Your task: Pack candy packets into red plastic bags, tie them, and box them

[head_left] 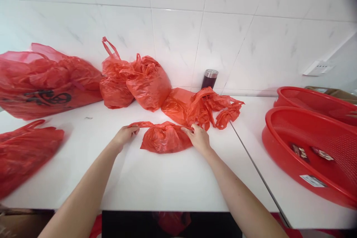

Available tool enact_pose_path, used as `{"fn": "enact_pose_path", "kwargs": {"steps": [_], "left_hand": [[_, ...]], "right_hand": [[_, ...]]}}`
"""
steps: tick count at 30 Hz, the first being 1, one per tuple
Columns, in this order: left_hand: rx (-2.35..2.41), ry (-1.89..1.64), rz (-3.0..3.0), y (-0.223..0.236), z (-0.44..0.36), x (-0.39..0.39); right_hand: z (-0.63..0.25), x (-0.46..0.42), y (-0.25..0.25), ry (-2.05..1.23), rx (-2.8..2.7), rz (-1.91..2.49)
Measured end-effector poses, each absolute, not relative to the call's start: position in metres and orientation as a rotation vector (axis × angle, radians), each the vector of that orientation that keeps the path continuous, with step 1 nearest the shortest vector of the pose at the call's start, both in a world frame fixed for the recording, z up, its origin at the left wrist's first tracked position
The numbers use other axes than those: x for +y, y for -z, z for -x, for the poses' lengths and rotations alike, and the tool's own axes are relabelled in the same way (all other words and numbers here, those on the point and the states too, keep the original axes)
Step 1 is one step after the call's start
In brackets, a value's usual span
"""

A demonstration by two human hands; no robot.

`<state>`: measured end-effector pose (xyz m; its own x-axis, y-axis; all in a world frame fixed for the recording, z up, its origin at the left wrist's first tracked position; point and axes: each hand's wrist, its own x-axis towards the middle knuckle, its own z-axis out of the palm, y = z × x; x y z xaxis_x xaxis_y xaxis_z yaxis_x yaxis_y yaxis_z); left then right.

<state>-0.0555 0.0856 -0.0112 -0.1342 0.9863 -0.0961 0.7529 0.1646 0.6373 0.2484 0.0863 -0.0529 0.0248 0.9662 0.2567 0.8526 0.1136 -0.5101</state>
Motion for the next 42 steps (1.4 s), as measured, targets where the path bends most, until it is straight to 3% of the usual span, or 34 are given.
{"fn": "enact_pose_path", "kwargs": {"steps": [5, 10, 17, 24, 31, 35, 38, 42], "left_hand": [[1.891, -0.813, -1.625, -0.02, 0.06, 0.073], [1.813, -1.062, -1.983, -0.026, -0.002, 0.063], [1.483, -0.615, -2.315, -0.006, -0.052, 0.074], [1.615, -0.43, -2.03, -0.067, 0.025, 0.074], [2.001, -0.371, -1.663, -0.108, 0.161, 0.033], [2.407, -0.412, -1.52, -0.114, 0.218, 0.015], [2.524, -0.497, -1.542, -0.108, 0.221, 0.013], [2.223, -0.337, -1.698, -0.073, 0.175, 0.022]], "right_hand": [[-0.253, 0.088, 0.057, -0.386, -1.727, 1.603], [-0.249, 0.085, 0.056, -0.487, -1.659, 1.367], [-0.249, 0.071, 0.039, -0.651, -1.53, 1.146], [-0.256, 0.072, 0.03, -0.772, -1.276, 1.106], [-0.257, 0.067, 0.024, -0.684, -1.36, 1.129], [-0.277, 0.074, 0.013, -0.406, -1.375, 1.279], [-0.311, 0.093, 0.003, -0.16, -1.421, 1.523], [-0.355, 0.119, 0.01, -0.002, -1.622, 1.791]]}}
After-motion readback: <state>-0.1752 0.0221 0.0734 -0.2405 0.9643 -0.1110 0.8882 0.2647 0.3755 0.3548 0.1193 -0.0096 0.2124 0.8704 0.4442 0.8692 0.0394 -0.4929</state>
